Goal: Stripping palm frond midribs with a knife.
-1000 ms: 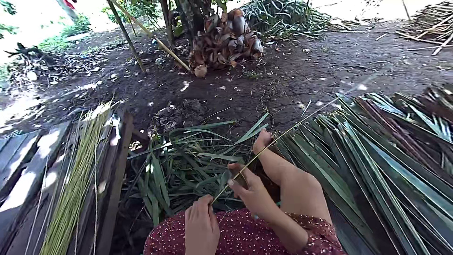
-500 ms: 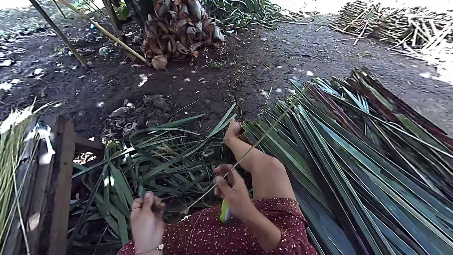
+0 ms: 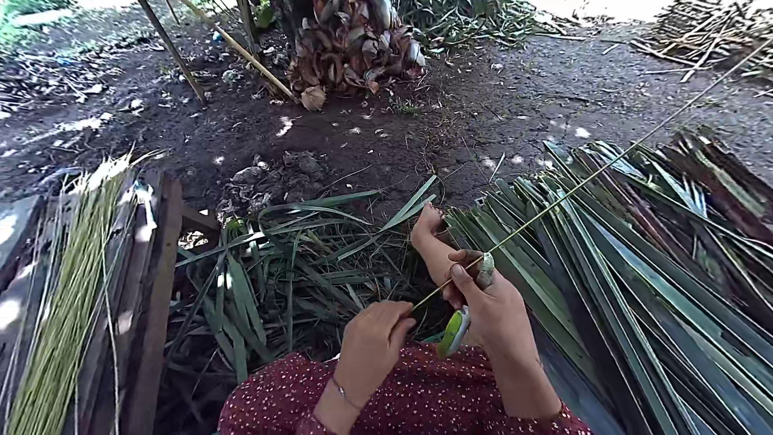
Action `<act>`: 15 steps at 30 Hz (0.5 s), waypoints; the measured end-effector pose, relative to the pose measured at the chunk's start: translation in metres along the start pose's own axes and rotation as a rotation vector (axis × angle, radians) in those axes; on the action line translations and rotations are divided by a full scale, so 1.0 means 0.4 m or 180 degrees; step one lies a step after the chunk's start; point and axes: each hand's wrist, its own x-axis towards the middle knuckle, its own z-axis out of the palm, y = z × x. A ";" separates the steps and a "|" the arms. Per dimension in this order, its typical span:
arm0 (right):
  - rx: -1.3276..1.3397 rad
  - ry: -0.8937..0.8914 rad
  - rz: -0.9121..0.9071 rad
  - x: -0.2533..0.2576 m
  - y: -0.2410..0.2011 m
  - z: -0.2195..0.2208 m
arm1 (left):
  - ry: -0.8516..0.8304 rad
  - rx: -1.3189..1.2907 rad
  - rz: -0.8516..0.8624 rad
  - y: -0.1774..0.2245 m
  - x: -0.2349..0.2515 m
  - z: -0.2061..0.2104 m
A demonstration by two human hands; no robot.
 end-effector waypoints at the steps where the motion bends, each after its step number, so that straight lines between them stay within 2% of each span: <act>1: 0.0071 -0.0053 0.0020 0.001 -0.002 0.000 | 0.0198 0.0103 0.0118 0.005 0.000 0.015; 3: 0.0176 -0.0463 0.0047 0.000 0.005 -0.014 | 0.0369 -0.0088 -0.0081 0.018 -0.001 0.019; 6: 0.0327 -0.1369 0.0229 -0.006 0.021 -0.036 | 0.0357 -0.0640 -0.0621 0.044 -0.001 -0.003; 9: 0.0564 -0.2021 0.0518 -0.030 0.035 -0.031 | 0.0393 -0.1048 -0.0799 0.058 -0.003 -0.017; 12: 0.0820 -0.2331 0.0840 -0.047 0.038 -0.015 | 0.0438 -0.1131 -0.0803 0.073 -0.008 -0.024; 15: 0.0837 -0.2507 0.0818 -0.058 0.038 -0.003 | 0.0574 -0.0932 -0.0589 0.088 -0.015 -0.023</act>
